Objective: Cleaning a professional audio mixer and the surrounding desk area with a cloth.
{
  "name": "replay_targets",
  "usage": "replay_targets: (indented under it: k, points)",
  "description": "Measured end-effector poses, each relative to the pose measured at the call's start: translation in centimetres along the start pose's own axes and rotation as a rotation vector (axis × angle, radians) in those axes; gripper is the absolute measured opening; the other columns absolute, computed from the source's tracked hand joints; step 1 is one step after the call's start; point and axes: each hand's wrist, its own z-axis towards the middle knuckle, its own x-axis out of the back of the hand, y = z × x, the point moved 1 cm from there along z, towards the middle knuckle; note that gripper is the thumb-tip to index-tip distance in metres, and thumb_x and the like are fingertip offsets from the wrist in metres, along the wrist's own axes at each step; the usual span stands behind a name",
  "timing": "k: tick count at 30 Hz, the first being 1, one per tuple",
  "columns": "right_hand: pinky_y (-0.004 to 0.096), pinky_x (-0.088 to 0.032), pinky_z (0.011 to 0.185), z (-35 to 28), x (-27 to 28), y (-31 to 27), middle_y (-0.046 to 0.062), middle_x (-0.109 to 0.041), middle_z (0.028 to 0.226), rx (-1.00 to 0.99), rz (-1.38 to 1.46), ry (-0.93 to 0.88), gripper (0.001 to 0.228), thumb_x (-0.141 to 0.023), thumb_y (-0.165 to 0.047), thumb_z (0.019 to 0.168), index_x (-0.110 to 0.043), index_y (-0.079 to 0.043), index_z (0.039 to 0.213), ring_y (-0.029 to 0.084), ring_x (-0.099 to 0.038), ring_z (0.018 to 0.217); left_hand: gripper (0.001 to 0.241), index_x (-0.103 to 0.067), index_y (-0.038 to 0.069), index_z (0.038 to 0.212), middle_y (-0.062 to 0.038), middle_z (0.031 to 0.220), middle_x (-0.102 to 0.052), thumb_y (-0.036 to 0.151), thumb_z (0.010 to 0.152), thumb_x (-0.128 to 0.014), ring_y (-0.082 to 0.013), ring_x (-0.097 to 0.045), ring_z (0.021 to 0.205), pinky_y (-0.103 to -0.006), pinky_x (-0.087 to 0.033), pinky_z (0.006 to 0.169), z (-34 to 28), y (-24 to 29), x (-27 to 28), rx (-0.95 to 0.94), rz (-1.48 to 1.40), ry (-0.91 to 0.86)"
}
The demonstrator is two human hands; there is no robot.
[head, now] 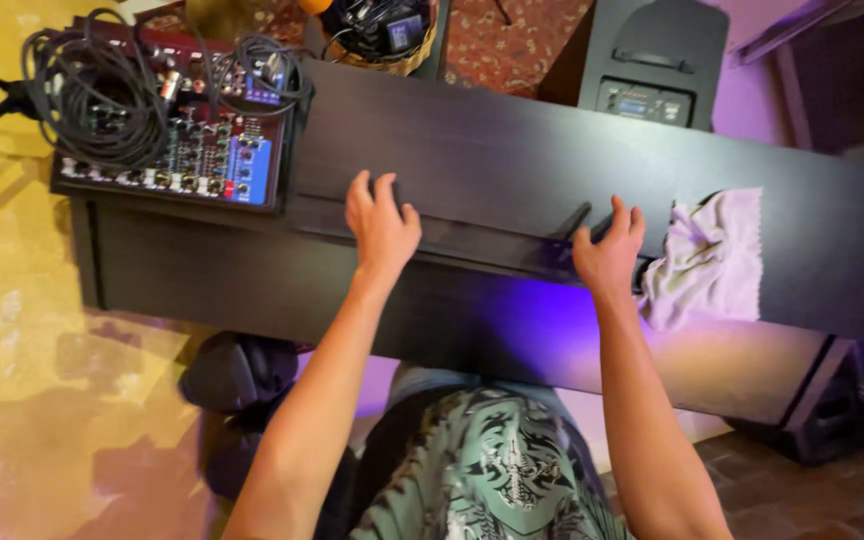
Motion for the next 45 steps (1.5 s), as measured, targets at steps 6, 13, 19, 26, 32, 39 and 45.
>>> replay_targets:
  k: [6,13,19,26,32,39,45]
  points:
    - [0.057,-0.032,0.119,0.6,-0.6,-0.5,0.042,-0.036,0.151,0.028,-0.043,0.024,0.073,-0.075,-0.018,0.086,-0.047,0.002,0.150,0.056,-0.037,0.141,0.059,-0.054,0.003,0.136,-0.030,0.148,-0.039,0.018,0.083,-0.074,-0.0481,-0.038,0.139,-0.0611,-0.030,0.115,0.5,-0.7,-0.7,-0.026,0.039,-0.055]
    - [0.057,-0.030,0.122,1.0,-3.9,-7.5,0.036,-0.035,0.157,0.167,-0.061,-0.073,0.079,-0.076,-0.023,0.084,-0.045,-0.003,0.154,0.053,-0.035,0.145,0.066,-0.049,0.005,0.142,-0.028,0.155,-0.036,0.025,0.086,-0.076,-0.0466,-0.031,0.148,-0.0642,-0.023,0.119,2.8,0.2,0.4,-0.095,0.051,-0.235]
    - [0.069,-0.019,0.118,1.6,-6.5,-14.7,0.025,-0.023,0.167,0.134,-0.125,-0.256,0.093,-0.082,-0.035,0.080,-0.038,-0.011,0.158,0.048,-0.019,0.153,0.096,-0.042,0.006,0.149,-0.022,0.162,-0.027,0.044,0.073,-0.086,-0.0412,-0.021,0.153,-0.0633,-0.015,0.122,6.5,-0.9,2.7,-0.141,0.076,-0.450]
    - [0.073,-0.013,0.117,4.2,-9.0,-16.9,0.019,-0.023,0.167,0.049,-0.205,-0.366,0.096,-0.078,-0.042,0.079,-0.034,-0.012,0.158,0.042,-0.017,0.155,0.118,-0.030,0.001,0.155,-0.019,0.164,-0.020,0.057,0.067,-0.086,-0.0370,-0.013,0.154,-0.0636,-0.007,0.121,9.5,-1.3,2.1,-0.279,0.148,-0.629]
    - [0.074,-0.010,0.117,5.4,-9.6,-17.2,0.018,-0.024,0.167,0.007,-0.243,-0.323,0.089,-0.074,-0.044,0.084,-0.036,-0.013,0.158,0.041,-0.015,0.156,0.093,-0.036,0.001,0.154,-0.019,0.162,-0.029,0.053,0.086,-0.073,-0.0368,-0.019,0.155,-0.0649,-0.007,0.123,10.4,-1.2,0.2,-0.272,0.135,-0.584]
    - [0.076,-0.005,0.115,7.7,-10.9,-16.7,0.018,-0.025,0.167,0.059,-0.262,-0.298,0.086,-0.068,-0.045,0.089,-0.035,-0.008,0.159,0.041,-0.013,0.155,0.087,-0.035,-0.005,0.154,-0.022,0.165,-0.028,0.048,0.092,-0.067,-0.0380,-0.019,0.156,-0.0635,-0.009,0.124,11.0,-2.0,-4.2,-0.370,0.084,-0.435]
    - [0.077,-0.007,0.115,8.8,-10.2,-16.7,0.014,-0.042,0.155,0.076,-0.251,-0.298,0.080,-0.068,-0.046,0.088,-0.042,-0.009,0.154,0.037,-0.024,0.153,0.083,-0.038,-0.001,0.152,-0.017,0.162,-0.033,0.047,0.090,-0.066,-0.0403,-0.030,0.145,-0.0663,-0.019,0.113,12.8,1.3,-3.5,-0.320,0.199,-0.433]
